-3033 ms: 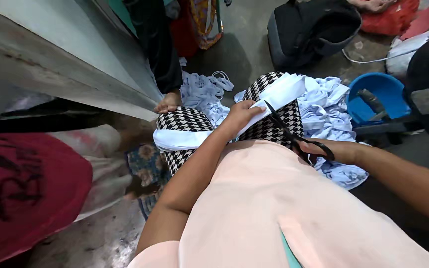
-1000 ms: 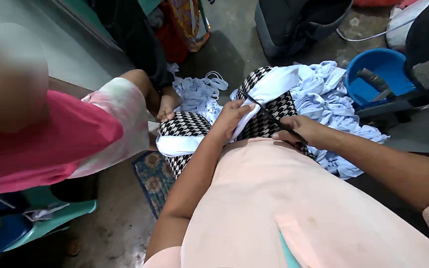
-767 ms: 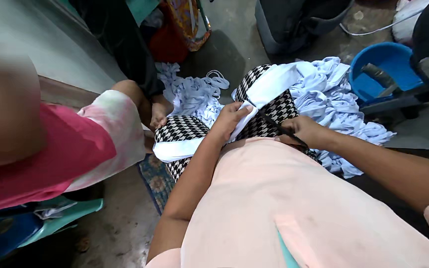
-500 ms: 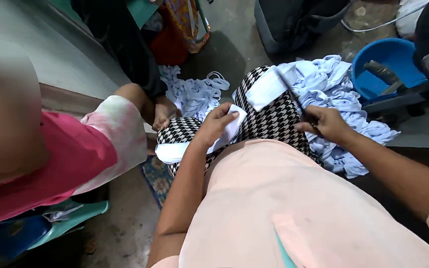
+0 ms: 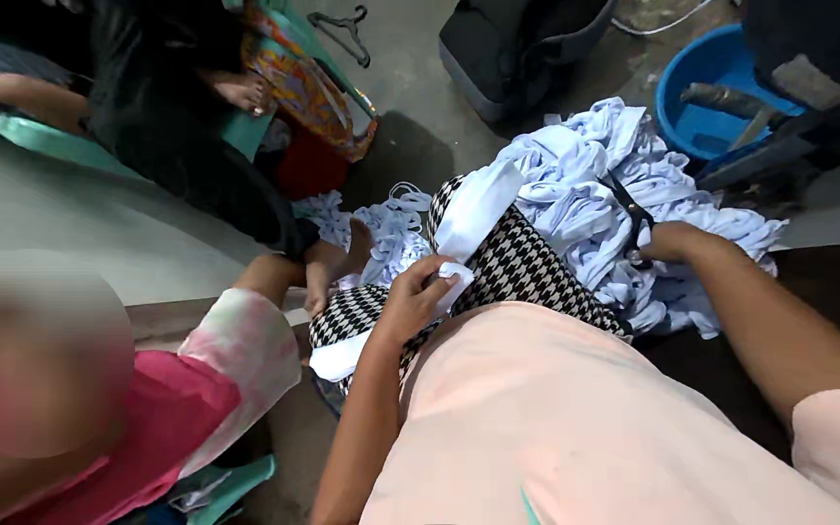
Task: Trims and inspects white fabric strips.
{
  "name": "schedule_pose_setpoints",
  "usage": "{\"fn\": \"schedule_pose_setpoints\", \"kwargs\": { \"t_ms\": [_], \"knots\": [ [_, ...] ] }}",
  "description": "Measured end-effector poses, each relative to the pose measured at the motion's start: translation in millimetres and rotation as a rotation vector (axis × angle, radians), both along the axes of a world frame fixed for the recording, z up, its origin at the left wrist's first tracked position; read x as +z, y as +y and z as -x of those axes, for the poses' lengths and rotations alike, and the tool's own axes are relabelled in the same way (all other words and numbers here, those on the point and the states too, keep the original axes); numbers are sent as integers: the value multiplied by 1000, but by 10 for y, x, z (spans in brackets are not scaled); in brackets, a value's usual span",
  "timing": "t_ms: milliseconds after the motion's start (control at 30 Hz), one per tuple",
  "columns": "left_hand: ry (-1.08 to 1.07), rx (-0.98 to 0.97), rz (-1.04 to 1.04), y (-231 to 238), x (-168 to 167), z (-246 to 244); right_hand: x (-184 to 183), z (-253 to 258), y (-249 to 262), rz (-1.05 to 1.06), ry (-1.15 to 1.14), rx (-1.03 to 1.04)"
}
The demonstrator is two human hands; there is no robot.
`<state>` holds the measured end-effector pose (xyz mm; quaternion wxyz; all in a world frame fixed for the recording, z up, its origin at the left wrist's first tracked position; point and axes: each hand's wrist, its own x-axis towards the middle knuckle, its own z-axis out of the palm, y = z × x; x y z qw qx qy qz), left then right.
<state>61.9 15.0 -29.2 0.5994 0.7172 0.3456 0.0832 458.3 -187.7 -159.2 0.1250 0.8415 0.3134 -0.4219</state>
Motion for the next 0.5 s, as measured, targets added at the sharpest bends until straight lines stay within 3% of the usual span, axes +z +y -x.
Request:
{"fn": "schedule_pose_setpoints", "kwargs": {
  "t_ms": [67,133,233,267,367,500],
  "knots": [
    [-45,49,-7,-23,67,18,372,124,183,-120,-69,-42],
    [-80,100,-13,-35,148,16,809,306,443,-468,-55,-4],
    [-141,150,-58,-92,259,-2,1369,833,871,-1112,192,228],
    [-167,160,-70,-115,297,-7,1539,1063,1002,-1211,317,308],
    [-277,175,-107,-129,424,25,1886,1602,1314,-1112,656,501],
    [-439,209,-205,-31,646,225,2247,1915,1671,-1097,796,675]
  ]
}}
